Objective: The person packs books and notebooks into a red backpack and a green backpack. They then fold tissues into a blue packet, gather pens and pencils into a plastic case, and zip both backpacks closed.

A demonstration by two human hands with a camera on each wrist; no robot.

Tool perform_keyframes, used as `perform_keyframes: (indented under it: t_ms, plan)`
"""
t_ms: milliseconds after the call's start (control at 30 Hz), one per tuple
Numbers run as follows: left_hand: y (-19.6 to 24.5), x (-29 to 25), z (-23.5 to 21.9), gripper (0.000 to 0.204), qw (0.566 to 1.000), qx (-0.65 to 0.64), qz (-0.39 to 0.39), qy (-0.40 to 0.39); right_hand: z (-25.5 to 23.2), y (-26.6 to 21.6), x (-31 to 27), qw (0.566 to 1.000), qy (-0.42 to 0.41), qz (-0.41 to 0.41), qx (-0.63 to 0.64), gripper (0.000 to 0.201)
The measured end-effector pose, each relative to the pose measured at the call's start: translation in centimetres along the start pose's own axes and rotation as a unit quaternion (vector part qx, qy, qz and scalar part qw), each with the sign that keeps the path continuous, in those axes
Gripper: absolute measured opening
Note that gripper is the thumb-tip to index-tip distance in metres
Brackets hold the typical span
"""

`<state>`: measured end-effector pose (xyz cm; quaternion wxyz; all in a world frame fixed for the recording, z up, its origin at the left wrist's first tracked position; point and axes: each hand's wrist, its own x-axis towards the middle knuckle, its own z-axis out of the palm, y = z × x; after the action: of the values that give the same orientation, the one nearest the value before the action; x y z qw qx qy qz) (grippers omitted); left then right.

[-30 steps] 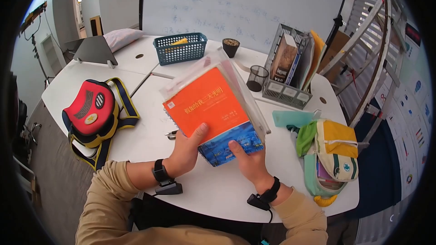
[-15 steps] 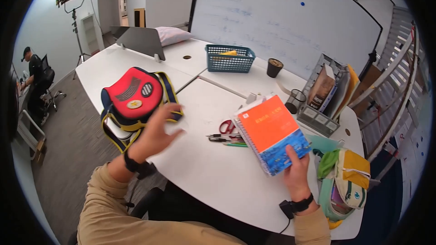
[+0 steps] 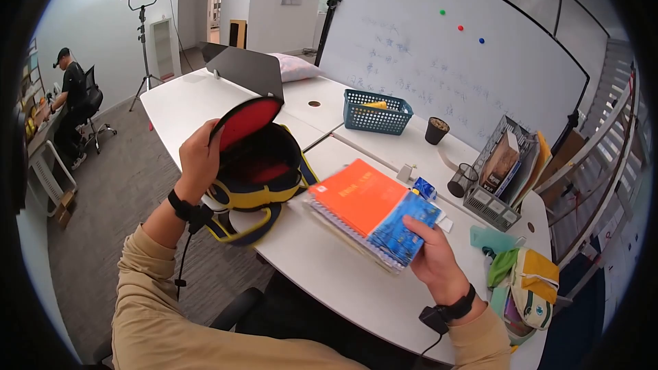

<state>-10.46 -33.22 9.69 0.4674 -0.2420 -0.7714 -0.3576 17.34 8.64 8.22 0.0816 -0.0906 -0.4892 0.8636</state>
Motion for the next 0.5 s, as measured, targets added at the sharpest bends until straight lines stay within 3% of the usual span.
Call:
perform_keyframes:
  t_ms: [100,200,500]
  plan:
    - [1.0,-1.0,-0.3,0.018,0.999,-0.051,-0.006,0.01,3.7,-0.6,2.4,0.997,-0.049,0.057,0.001,0.052]
    - [1.9,-2.1,-0.8,0.017,0.996,-0.086,-0.011,-0.009,7.7,-0.7,4.8,0.995,-0.055,0.086,-0.002,0.04]
    - [3.2,-3.8,-0.4,0.018,0.98,-0.186,-0.044,-0.048,13.0,2.7,10.2,0.974,-0.057,0.174,-0.132,0.037]
